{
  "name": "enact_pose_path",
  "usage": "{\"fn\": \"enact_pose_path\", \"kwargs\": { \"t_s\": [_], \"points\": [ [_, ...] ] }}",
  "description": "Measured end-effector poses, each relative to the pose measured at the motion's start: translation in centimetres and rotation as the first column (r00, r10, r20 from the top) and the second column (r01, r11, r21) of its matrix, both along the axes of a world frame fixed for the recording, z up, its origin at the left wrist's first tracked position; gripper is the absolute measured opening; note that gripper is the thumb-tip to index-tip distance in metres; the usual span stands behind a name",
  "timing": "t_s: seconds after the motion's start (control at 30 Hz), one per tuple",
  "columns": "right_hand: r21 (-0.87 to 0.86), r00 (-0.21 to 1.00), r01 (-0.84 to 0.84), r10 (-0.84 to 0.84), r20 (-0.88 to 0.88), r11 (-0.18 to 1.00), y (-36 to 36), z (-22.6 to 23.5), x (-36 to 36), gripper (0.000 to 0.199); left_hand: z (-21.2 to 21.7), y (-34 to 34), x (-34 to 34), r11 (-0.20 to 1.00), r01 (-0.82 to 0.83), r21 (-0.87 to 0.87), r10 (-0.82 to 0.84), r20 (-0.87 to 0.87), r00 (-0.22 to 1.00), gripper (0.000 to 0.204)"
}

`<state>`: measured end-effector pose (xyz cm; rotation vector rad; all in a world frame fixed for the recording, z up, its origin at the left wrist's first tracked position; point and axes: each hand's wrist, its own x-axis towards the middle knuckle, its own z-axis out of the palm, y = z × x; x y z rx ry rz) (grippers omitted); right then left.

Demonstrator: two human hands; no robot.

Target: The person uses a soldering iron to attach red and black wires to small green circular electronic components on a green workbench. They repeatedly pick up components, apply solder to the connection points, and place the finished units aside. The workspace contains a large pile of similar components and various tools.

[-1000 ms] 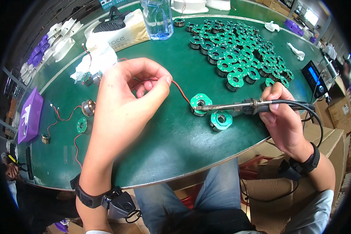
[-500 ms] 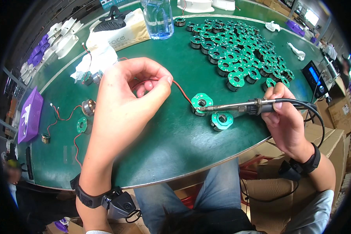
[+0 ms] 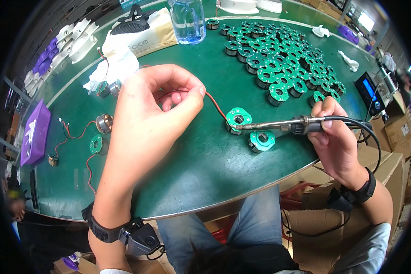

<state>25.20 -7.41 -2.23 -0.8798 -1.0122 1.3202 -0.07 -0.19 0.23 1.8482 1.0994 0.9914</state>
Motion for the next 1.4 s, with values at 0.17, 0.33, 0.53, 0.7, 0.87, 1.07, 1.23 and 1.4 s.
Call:
{"fn": "enact_pose_path", "kwargs": {
  "t_s": [0.17,0.33,0.53,0.7,0.87,1.07,1.23,1.4],
  "points": [
    [0.018,0.999,0.004,-0.004,0.035,1.0,0.05,-0.2,-0.03,0.014,-0.06,0.02,-0.08,1.0,0.018,-0.01,-0.018,0.019,1.0,0.01],
    [0.035,1.0,-0.002,0.001,0.028,0.999,0.01,-0.32,-0.07,0.015,-0.17,0.06,-0.02,0.999,0.029,-0.024,-0.028,0.035,0.999,0.009],
    [0.029,0.999,0.002,-0.003,0.032,1.0,-0.03,-0.22,-0.06,0.015,-0.19,0.05,-0.08,0.999,0.024,-0.033,-0.022,0.043,0.999,0.009],
    [0.026,0.999,0.0,-0.001,0.037,1.0,-0.1,-0.17,0.11,0.016,-0.18,0.08,0.04,0.999,0.023,-0.034,-0.022,0.044,0.999,0.01],
    [0.031,0.999,-0.012,0.01,0.05,0.999,-0.1,-0.21,0.08,0.014,-0.3,0.12,-0.14,0.999,0.032,-0.018,-0.031,0.025,0.999,0.011],
    [0.032,0.999,-0.01,0.008,0.049,0.999,-0.09,-0.23,0.05,0.014,-0.66,0.35,-0.21,0.999,0.042,0.013,-0.042,-0.013,0.999,0.012],
    [0.017,1.0,0.007,-0.008,0.028,1.0,-0.03,-0.18,0.08,0.014,-0.51,0.29,-0.21,0.998,0.059,0.001,-0.059,-0.03,0.998,0.012],
    [0.001,1.0,0.014,-0.014,0.01,1.0,-0.05,-0.08,-0.01,0.012,-0.53,0.39,-0.33,0.998,0.069,0.003,-0.069,-0.055,0.996,0.012]
  ]
}}
